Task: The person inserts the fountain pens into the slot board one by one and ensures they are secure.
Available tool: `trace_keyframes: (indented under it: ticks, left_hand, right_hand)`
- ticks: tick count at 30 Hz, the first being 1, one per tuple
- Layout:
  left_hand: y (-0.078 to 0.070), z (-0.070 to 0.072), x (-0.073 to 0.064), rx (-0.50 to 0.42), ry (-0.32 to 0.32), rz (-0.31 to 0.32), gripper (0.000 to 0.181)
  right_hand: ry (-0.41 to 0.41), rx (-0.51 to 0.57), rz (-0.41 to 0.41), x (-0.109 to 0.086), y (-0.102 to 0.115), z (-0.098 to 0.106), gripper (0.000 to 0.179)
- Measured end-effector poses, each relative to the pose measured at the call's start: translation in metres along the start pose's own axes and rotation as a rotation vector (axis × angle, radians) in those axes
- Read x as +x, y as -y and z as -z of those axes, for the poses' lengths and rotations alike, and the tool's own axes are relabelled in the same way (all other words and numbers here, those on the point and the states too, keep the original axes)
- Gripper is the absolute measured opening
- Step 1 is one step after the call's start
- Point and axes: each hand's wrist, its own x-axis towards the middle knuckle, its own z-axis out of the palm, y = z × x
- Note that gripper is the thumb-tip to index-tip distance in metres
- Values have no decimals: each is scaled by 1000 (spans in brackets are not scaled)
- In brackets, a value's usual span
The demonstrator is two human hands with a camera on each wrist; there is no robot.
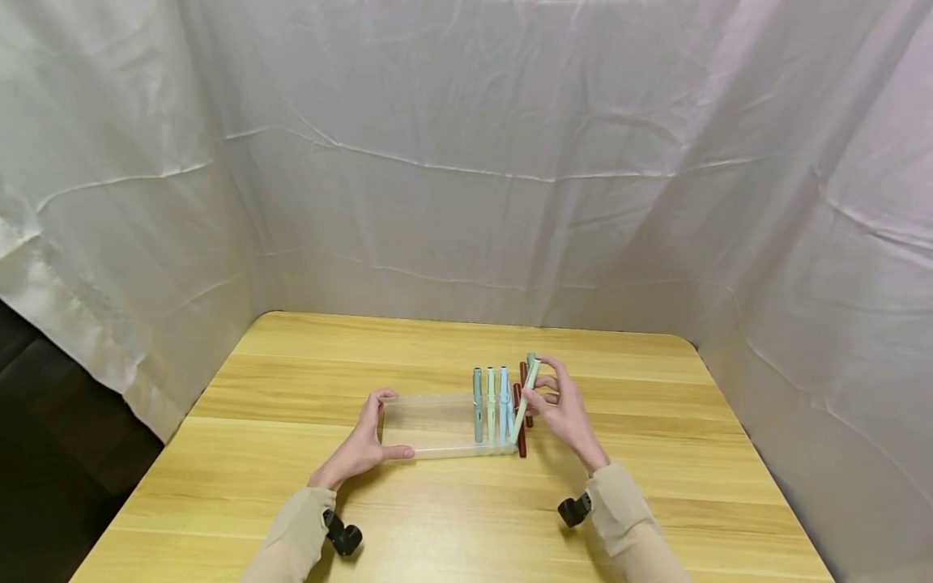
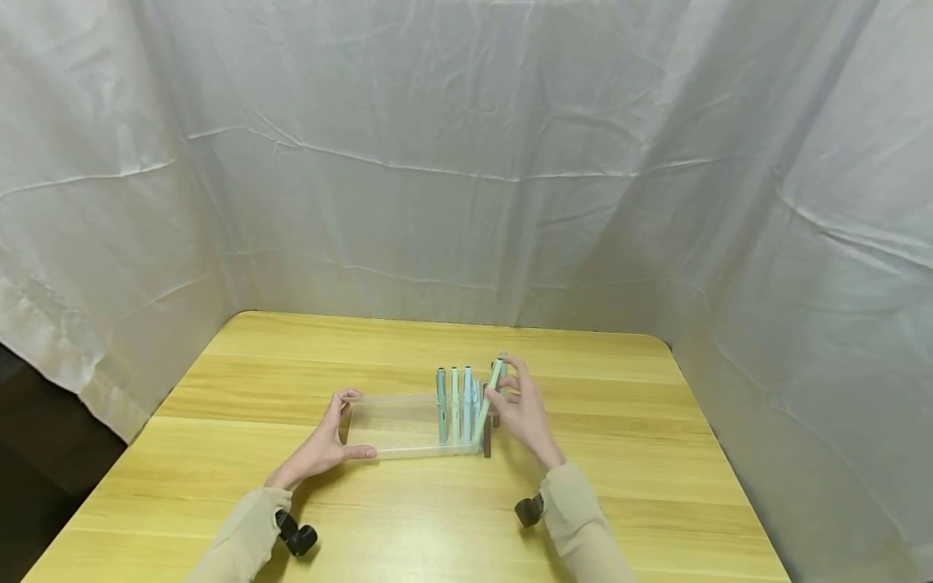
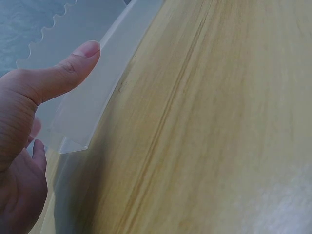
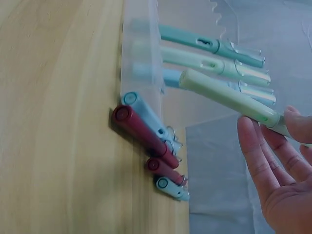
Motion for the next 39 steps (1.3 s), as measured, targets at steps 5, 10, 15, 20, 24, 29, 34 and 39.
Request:
trace_keyframes:
  ticks: [5, 10, 15, 20, 24, 29, 34, 39]
  left_hand:
    - [0, -1, 0, -5, 1, 4, 97]
    - [1, -1, 0, -5, -2, 1, 97]
    - [0, -1, 0, -9, -1, 0, 97]
    - [0, -1, -1, -5, -1, -11, 97]
    - [1, -1, -1, -1, -3, -10, 98]
    - [1, -1, -1, 0, -2, -8, 98]
    - [0, -1, 0, -10, -4, -17, 96]
    - [0, -1, -1, -14, -4, -7, 96]
  right_hand:
    - [20, -15, 25, 0, 3, -6, 64]
    - [40, -31, 62, -1, 7, -11, 62]
    - [48, -22, 82, -3, 9, -15, 62]
    - [56, -19, 98, -3, 12, -20, 62]
    - [67, -28, 116, -3, 14, -23, 62]
    - [57, -45, 125, -3, 15, -29, 61]
    - [58, -35, 139, -3, 18, -36, 58]
    - [69, -20, 154, -3, 19, -43, 55]
